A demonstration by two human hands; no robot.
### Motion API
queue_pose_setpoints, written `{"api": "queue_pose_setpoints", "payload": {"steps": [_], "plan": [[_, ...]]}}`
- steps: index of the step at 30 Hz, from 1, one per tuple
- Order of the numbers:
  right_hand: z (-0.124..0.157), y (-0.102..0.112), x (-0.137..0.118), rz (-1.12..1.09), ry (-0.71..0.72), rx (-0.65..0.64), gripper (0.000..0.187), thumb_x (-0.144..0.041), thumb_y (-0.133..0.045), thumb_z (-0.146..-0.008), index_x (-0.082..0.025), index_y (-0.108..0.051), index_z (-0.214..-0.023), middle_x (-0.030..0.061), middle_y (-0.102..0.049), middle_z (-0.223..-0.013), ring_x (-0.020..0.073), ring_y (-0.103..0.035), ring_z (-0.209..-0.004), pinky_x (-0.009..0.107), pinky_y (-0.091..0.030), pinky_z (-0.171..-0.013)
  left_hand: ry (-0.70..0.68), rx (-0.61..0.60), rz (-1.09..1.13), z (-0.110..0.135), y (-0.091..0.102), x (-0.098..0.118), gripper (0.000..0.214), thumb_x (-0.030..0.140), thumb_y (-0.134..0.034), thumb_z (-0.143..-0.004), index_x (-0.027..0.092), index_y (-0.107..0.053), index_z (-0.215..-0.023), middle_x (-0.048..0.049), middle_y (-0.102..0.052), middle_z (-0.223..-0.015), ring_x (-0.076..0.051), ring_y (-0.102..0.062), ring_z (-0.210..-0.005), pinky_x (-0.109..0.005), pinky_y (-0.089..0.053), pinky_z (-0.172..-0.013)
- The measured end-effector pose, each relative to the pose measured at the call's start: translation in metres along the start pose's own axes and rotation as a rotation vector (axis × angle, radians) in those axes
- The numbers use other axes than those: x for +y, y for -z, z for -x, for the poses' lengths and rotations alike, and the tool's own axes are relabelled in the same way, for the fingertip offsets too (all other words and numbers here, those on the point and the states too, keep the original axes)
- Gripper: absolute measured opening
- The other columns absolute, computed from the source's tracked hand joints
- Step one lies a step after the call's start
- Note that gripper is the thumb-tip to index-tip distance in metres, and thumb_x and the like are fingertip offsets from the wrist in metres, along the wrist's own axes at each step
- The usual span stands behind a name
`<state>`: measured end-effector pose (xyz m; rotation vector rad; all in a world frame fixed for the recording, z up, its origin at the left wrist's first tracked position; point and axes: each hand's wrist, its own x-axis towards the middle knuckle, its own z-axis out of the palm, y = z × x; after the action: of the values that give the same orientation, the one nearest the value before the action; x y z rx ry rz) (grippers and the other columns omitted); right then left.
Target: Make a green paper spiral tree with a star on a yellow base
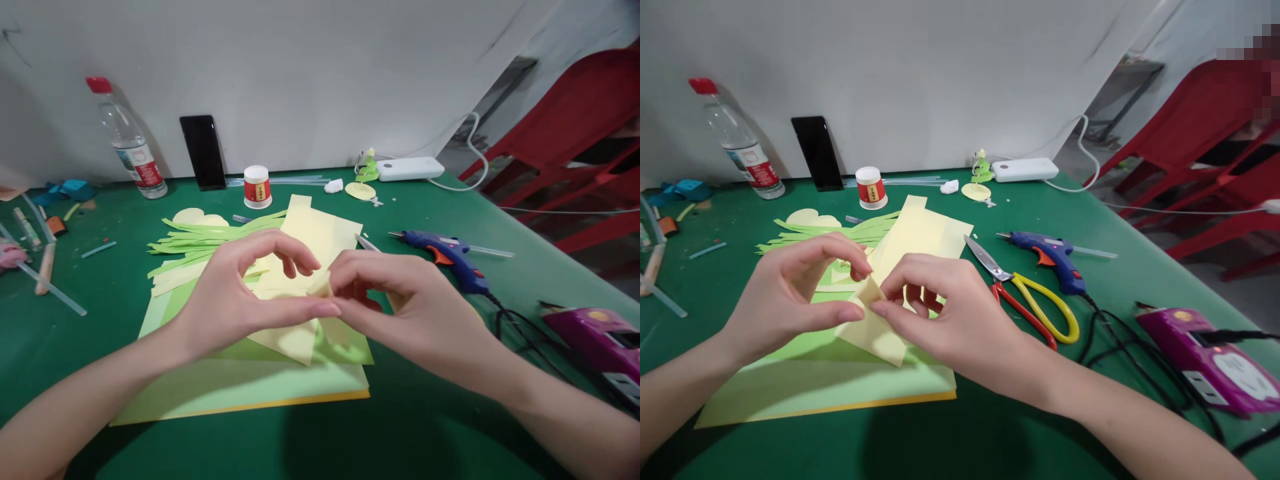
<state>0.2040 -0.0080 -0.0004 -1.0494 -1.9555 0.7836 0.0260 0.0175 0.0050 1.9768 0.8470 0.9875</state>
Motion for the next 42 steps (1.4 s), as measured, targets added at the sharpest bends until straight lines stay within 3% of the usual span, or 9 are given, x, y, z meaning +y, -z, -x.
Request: {"api": "queue_pose_setpoints", "payload": {"steps": [6,11,18,23,28,32,36,42], "plan": [[0.0004,0.0006,-0.0021,0.000,-0.017,-0.022,0.015,-0.014,-0.055,-0.078,-0.016,-0.055,-0.064,-0.0009,-0.056,-0.060,0.0060,-0.047,-0.053,0.017,-0.038,-0.047,-0.021,0.017,-0.052,0.0031,-0.0022,-0.0002,0.007,0.020,-0.066,-0.076,0.020,-0.060,-0.071,0.0036,-0.063,-0.072,-0.011,-0.058,-0.071,-0.024,-0.048,-0.076],[-0.0010,0.0006,-0.0012,-0.006,-0.006,-0.012,0.017,-0.013,-0.057,-0.076,-0.016,-0.051,-0.061,-0.0020,-0.053,-0.058,0.0059,-0.045,-0.052,0.017,-0.038,-0.047,0.020,0.059,-0.094,0.0022,0.0002,0.0017,0.014,0.024,-0.058,-0.082,0.021,-0.066,-0.071,0.0026,-0.069,-0.076,-0.014,-0.063,-0.078,-0.023,-0.052,-0.072],[-0.0003,-0.0012,-0.0013,0.042,-0.022,-0.051,0.015,-0.010,-0.057,-0.075,-0.016,-0.055,-0.061,-0.0017,-0.054,-0.060,0.0057,-0.046,-0.052,0.017,-0.039,-0.048,0.037,0.063,-0.086,0.0023,0.0007,0.0002,0.010,0.026,-0.062,-0.079,0.025,-0.071,-0.074,0.0035,-0.071,-0.078,-0.016,-0.065,-0.084,-0.023,-0.053,-0.072],[0.0009,-0.0013,-0.0008,0.039,-0.008,-0.062,0.012,-0.013,-0.058,-0.076,-0.016,-0.058,-0.064,-0.0007,-0.058,-0.063,0.0059,-0.047,-0.053,0.017,-0.040,-0.049,0.042,0.062,-0.048,0.0023,0.0004,-0.0005,0.008,0.025,-0.065,-0.077,0.026,-0.072,-0.073,0.0055,-0.071,-0.074,-0.013,-0.065,-0.075,-0.023,-0.053,-0.075],[0.0010,-0.0011,0.0005,0.006,0.028,0.018,0.013,-0.016,-0.055,-0.079,-0.016,-0.058,-0.067,0.0016,-0.061,-0.065,0.0083,-0.051,-0.056,0.019,-0.040,-0.047,0.018,0.061,-0.030,0.0022,-0.0005,-0.0013,0.009,0.023,-0.065,-0.077,0.027,-0.071,-0.073,0.0078,-0.071,-0.074,-0.010,-0.063,-0.071,-0.025,-0.050,-0.084],[0.0017,-0.0011,-0.0004,-0.017,0.049,0.058,0.015,-0.012,-0.051,-0.080,-0.017,-0.059,-0.068,0.0012,-0.061,-0.062,0.0100,-0.056,-0.060,0.020,-0.041,-0.049,-0.006,0.025,-0.032,0.0036,0.0003,0.0003,0.008,0.023,-0.064,-0.078,0.028,-0.071,-0.078,0.0071,-0.071,-0.079,-0.011,-0.063,-0.080,-0.024,-0.048,-0.085],[0.0026,-0.0006,-0.0013,-0.031,0.044,0.082,0.015,-0.010,-0.051,-0.079,-0.017,-0.059,-0.068,0.0015,-0.063,-0.064,0.0101,-0.057,-0.060,0.020,-0.042,-0.049,-0.088,0.021,-0.056,0.0038,-0.0004,0.0013,0.012,0.020,-0.061,-0.081,0.027,-0.070,-0.081,0.0050,-0.071,-0.082,-0.011,-0.063,-0.079,-0.026,-0.046,-0.089],[0.0030,-0.0007,0.0007,0.018,0.079,0.082,0.016,-0.009,-0.052,-0.078,-0.017,-0.058,-0.066,0.0007,-0.062,-0.062,0.0093,-0.056,-0.058,0.019,-0.042,-0.048,-0.382,0.082,-0.269,0.0011,-0.0027,-0.0019,0.012,0.017,-0.073,-0.069,0.020,-0.069,-0.079,0.0002,-0.069,-0.076,-0.012,-0.062,-0.068,-0.037,-0.043,-0.090]]}}
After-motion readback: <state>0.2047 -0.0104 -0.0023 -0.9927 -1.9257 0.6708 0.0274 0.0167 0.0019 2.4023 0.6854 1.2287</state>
